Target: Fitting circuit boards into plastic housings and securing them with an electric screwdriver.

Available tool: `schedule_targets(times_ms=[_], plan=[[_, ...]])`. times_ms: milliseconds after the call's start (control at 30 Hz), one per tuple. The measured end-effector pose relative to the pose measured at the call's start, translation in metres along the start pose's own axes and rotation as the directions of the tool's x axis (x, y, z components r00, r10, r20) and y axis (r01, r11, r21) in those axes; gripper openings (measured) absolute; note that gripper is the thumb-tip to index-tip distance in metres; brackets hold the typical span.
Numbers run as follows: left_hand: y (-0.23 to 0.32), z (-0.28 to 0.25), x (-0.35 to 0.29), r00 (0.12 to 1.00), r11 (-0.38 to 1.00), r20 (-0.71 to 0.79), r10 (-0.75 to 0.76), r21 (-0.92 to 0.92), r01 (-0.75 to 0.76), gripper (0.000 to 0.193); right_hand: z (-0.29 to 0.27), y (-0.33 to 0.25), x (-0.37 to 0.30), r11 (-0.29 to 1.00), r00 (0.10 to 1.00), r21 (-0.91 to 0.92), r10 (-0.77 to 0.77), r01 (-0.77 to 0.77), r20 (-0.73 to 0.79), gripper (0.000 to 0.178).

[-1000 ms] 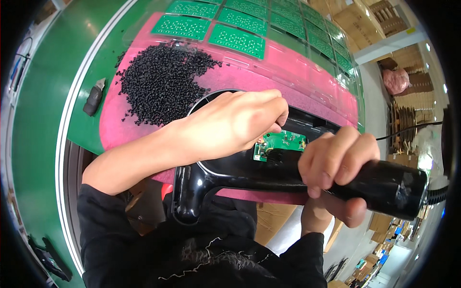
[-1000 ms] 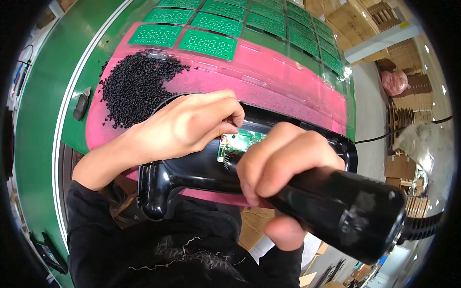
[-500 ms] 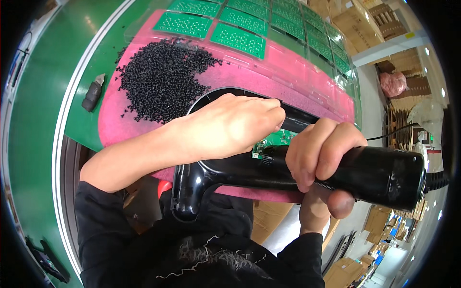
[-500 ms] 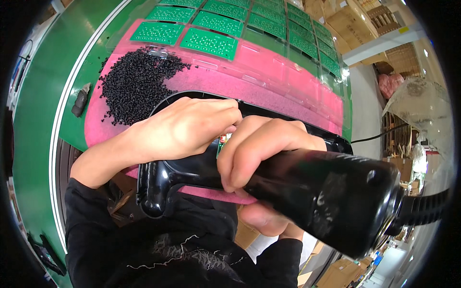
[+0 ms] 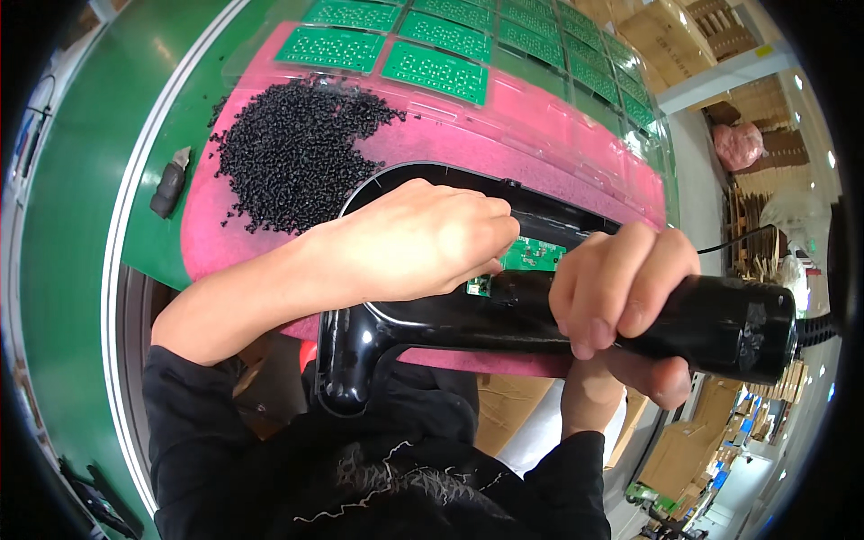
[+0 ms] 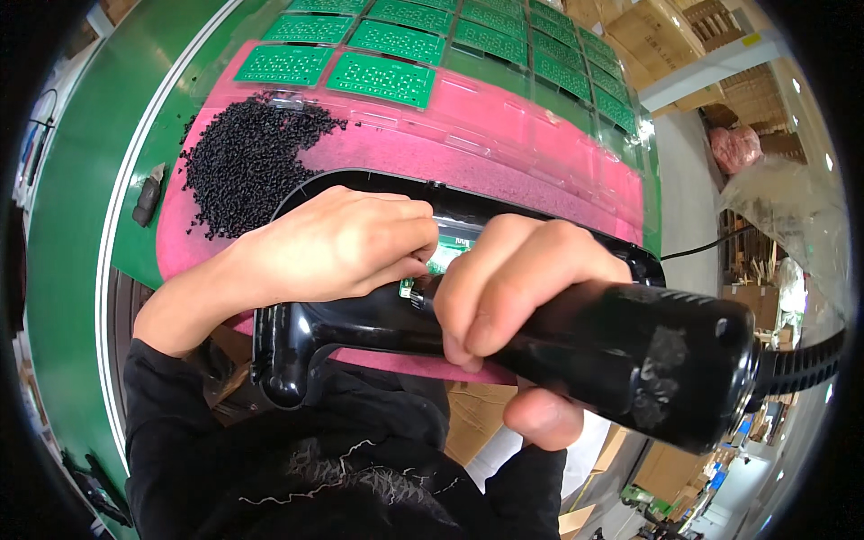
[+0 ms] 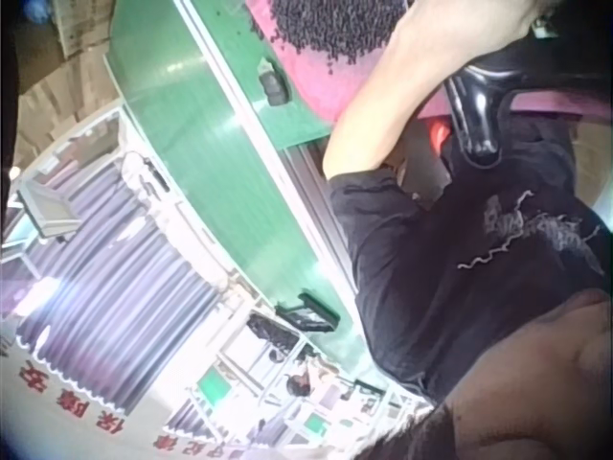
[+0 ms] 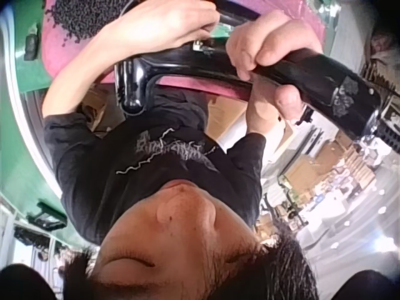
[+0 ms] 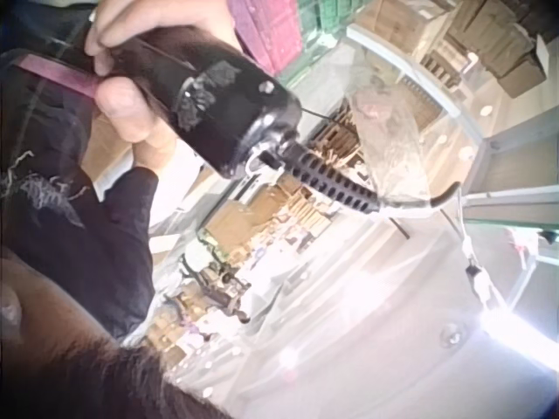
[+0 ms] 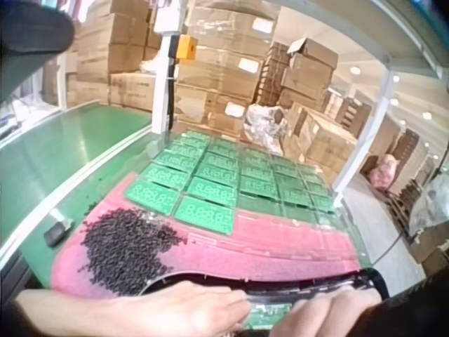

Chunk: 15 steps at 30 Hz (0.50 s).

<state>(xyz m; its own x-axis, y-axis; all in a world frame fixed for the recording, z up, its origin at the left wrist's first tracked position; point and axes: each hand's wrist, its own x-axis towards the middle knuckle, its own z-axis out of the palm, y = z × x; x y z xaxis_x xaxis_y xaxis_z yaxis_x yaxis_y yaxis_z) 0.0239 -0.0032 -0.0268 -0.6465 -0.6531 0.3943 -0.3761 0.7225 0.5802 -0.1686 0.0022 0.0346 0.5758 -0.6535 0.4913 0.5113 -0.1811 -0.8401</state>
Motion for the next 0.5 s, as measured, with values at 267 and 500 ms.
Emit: schedule_targets(times_ms=[267,500], plan=[[0.002,-0.003,0.006,0.994,0.998,0.082,0.066,-0.008,-0.066,0.019,-0.002,-0.018,-0.003,0.937,0.91,0.016,-0.335,0.349,-0.244,0.029],[0.004,-0.007,0.009,0.999,0.98,-0.033,0.032,-0.197,-0.037,0.016,-0.006,-0.026,-0.005,0.922,0.884,0.062,-0.346,0.383,-0.313,0.027]])
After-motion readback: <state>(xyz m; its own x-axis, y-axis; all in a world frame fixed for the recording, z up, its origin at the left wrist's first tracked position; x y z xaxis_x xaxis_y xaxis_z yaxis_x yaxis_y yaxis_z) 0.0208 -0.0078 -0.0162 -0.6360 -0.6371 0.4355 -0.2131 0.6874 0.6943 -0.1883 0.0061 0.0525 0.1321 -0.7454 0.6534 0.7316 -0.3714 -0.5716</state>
